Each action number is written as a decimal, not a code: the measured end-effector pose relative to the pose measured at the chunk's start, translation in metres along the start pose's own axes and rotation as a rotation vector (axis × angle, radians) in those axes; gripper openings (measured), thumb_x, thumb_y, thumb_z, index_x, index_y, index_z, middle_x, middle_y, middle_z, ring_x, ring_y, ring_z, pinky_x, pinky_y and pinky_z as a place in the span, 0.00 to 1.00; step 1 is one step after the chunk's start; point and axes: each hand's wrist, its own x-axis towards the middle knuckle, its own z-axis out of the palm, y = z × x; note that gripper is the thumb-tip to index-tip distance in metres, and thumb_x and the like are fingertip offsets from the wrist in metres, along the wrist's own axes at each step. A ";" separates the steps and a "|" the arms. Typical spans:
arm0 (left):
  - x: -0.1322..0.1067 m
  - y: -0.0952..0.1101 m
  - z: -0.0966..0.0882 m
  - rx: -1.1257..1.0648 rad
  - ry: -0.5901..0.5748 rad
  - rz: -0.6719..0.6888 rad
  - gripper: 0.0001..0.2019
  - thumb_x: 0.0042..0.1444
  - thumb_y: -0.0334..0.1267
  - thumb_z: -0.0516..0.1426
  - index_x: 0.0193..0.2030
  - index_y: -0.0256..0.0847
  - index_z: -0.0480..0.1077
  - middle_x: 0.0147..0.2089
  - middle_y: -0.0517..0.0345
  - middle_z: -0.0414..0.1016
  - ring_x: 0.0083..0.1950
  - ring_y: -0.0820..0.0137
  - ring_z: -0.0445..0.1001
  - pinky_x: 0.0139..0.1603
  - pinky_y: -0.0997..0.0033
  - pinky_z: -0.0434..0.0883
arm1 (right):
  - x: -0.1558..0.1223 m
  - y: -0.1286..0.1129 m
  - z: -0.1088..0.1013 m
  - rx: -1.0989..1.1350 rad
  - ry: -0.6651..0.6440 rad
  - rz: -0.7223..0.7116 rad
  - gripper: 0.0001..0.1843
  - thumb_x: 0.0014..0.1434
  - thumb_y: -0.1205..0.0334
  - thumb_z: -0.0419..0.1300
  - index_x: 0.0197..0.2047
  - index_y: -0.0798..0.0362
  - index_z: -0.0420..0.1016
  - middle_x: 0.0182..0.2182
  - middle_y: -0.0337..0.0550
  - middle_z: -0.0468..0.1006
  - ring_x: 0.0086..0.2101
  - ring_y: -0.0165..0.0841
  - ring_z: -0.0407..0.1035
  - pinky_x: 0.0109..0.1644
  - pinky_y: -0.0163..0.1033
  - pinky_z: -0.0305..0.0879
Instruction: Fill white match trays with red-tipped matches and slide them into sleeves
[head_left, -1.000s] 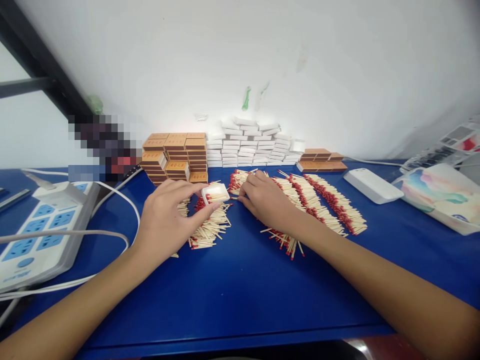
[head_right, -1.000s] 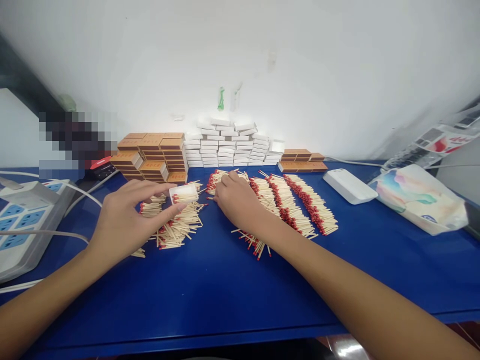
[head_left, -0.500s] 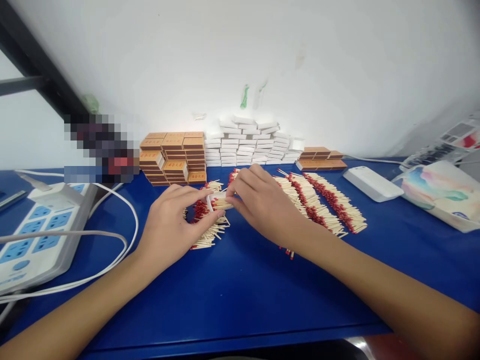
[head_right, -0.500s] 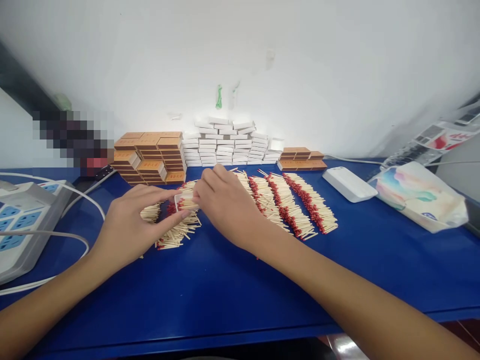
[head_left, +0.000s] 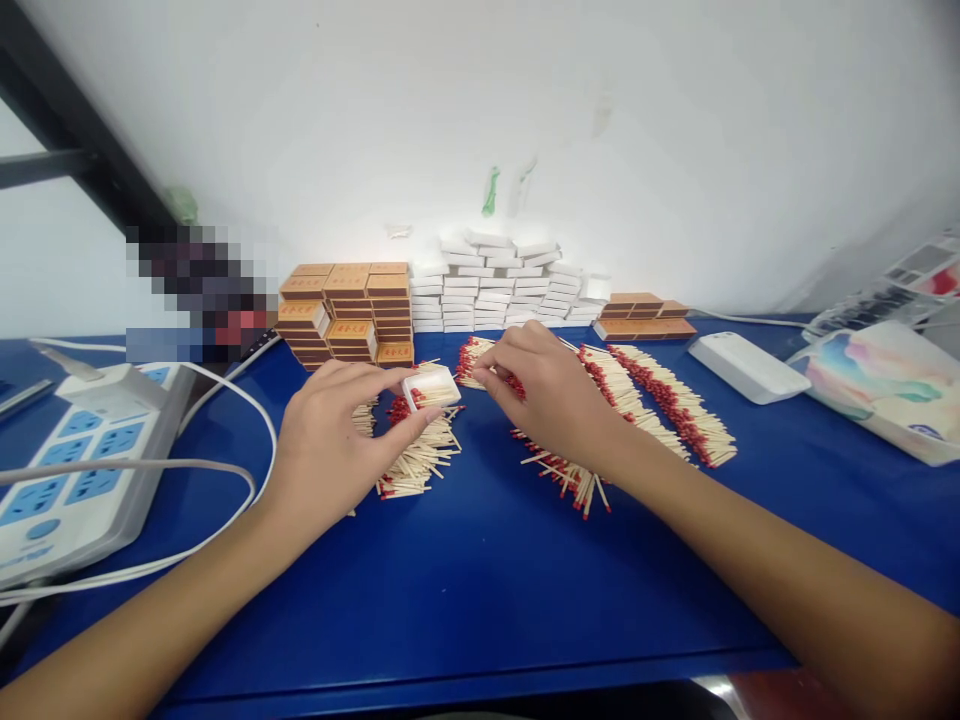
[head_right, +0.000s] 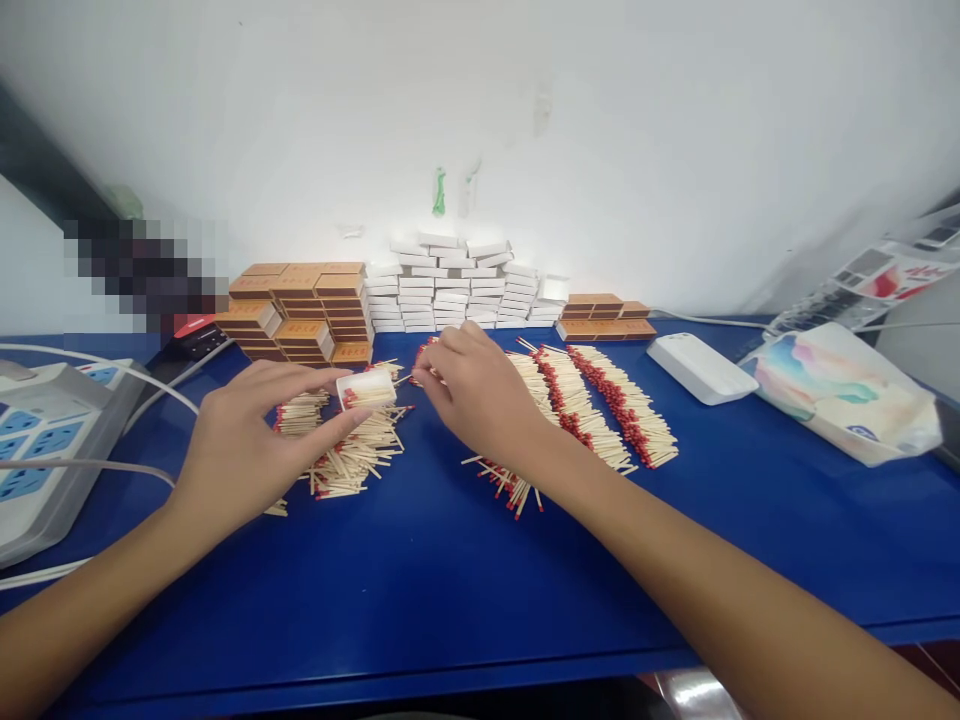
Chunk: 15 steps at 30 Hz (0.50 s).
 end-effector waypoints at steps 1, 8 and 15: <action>0.000 0.000 0.000 0.008 0.005 -0.011 0.15 0.59 0.49 0.68 0.48 0.44 0.81 0.43 0.58 0.85 0.45 0.62 0.79 0.49 0.61 0.74 | -0.001 0.005 0.002 -0.027 -0.055 0.002 0.13 0.73 0.65 0.53 0.39 0.54 0.77 0.34 0.48 0.74 0.39 0.40 0.61 0.46 0.45 0.59; 0.002 0.000 -0.003 0.028 0.003 -0.043 0.16 0.58 0.50 0.68 0.48 0.45 0.81 0.45 0.58 0.85 0.47 0.62 0.79 0.51 0.61 0.73 | -0.004 0.017 0.013 -0.157 -0.240 0.011 0.16 0.72 0.65 0.53 0.45 0.56 0.84 0.34 0.49 0.72 0.41 0.43 0.60 0.46 0.46 0.58; 0.002 0.001 -0.004 0.027 0.003 -0.041 0.15 0.59 0.51 0.67 0.48 0.45 0.81 0.44 0.59 0.85 0.47 0.62 0.79 0.51 0.61 0.74 | -0.003 0.017 0.014 -0.116 -0.232 0.026 0.12 0.70 0.66 0.56 0.39 0.55 0.81 0.35 0.50 0.74 0.42 0.42 0.63 0.49 0.47 0.60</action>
